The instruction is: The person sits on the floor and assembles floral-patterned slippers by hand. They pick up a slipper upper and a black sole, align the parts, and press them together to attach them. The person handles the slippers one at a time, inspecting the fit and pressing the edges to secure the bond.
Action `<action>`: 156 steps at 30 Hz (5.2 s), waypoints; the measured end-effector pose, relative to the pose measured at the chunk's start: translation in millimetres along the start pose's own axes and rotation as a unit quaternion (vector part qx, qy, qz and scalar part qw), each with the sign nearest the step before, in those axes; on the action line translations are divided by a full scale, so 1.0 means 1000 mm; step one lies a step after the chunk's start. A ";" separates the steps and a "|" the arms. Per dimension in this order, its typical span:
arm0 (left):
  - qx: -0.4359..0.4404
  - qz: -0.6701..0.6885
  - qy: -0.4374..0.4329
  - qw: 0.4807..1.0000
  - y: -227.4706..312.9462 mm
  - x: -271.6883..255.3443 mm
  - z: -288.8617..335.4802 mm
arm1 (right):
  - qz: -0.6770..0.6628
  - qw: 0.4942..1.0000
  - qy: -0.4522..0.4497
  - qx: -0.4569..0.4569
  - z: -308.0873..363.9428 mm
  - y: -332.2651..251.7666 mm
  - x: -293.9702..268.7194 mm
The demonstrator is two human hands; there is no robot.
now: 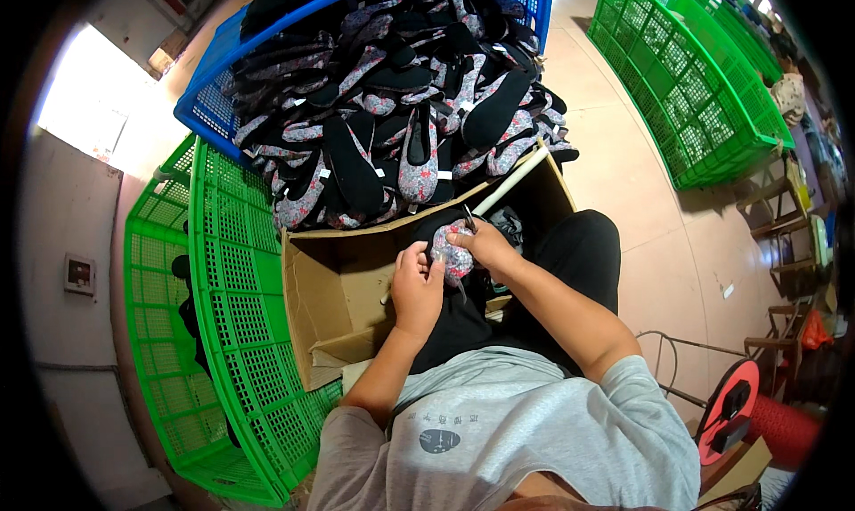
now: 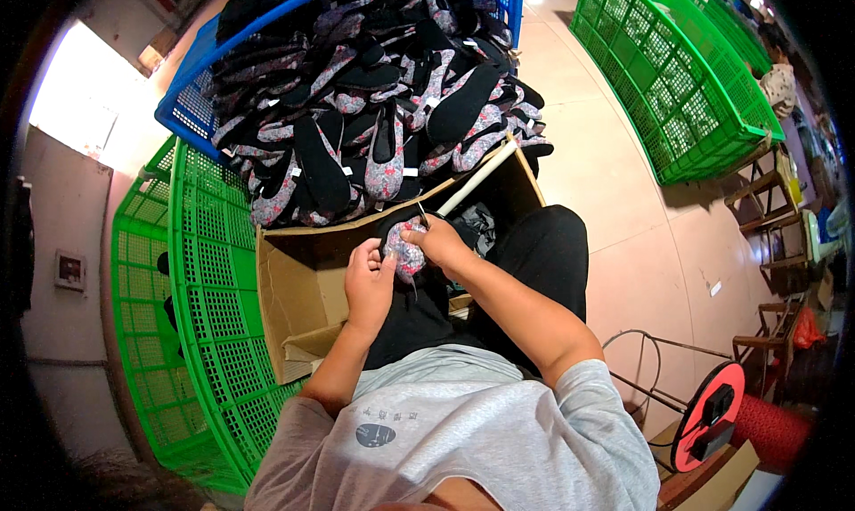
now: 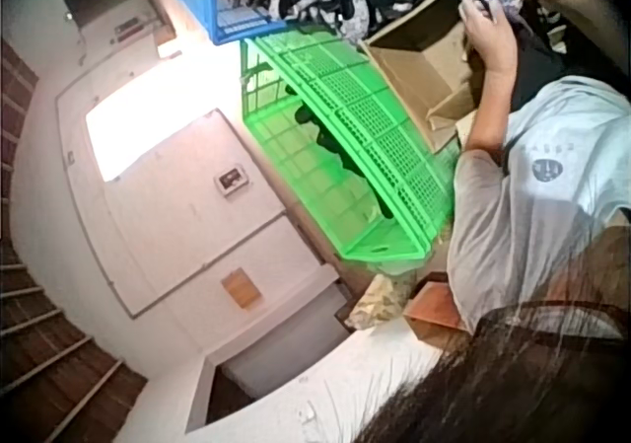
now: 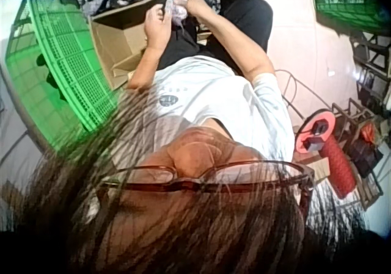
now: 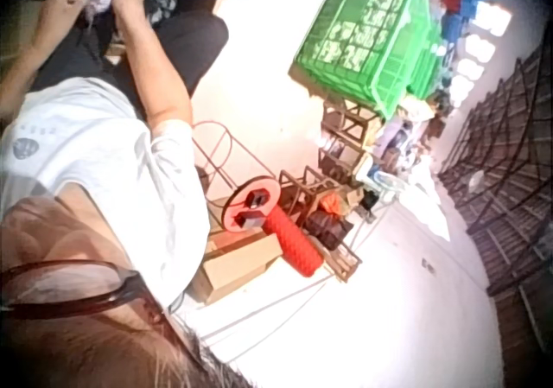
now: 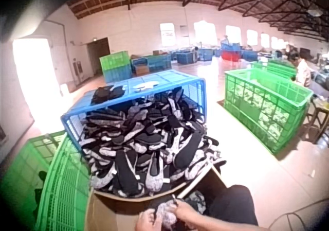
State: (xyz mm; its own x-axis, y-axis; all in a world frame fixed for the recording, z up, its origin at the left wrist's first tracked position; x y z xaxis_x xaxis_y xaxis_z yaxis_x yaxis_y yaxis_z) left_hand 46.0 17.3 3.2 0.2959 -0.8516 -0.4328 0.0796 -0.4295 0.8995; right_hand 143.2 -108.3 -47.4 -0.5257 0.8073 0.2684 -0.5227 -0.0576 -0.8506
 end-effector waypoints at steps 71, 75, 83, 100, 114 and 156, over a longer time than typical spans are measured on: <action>0.133 -0.233 -0.053 0.962 0.023 -0.016 -0.004 | 0.311 0.923 0.153 -0.169 0.050 -0.016 -0.040; 0.153 -0.237 -0.057 0.958 0.022 -0.013 -0.003 | 0.295 0.940 0.113 -0.128 0.039 0.006 -0.038; 0.134 -0.240 -0.047 0.960 0.012 -0.010 -0.008 | 0.267 0.956 0.072 -0.101 0.037 0.014 -0.037; 0.146 -0.246 0.000 0.958 -0.012 -0.009 -0.034 | 0.332 0.930 0.073 -0.143 0.049 0.011 -0.014; -0.077 -0.556 -0.310 0.768 -0.086 0.023 -0.133 | 0.437 0.884 0.078 -0.147 0.048 -0.004 0.025; 0.180 0.242 -0.021 0.953 0.071 -0.014 0.009 | 0.111 0.989 -0.093 0.040 0.062 0.060 -0.043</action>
State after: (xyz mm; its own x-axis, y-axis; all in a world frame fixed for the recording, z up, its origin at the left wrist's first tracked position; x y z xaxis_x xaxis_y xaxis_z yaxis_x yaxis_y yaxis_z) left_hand 38.5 -3.8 72.4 0.1758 -0.9842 0.0185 -0.3912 -0.0526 0.9188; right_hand 92.7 -183.3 -82.1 -0.7445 0.6473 0.1636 -0.4274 -0.2739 -0.8616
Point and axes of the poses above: each hand's wrist, its own z-axis away from the middle knuckle, its own x-axis out of the palm, y = z × x, the point moved 5 cm from there along -z, towards the middle knuckle, and after that the axes turned 8 degrees about -y, right-handed, at the moved point
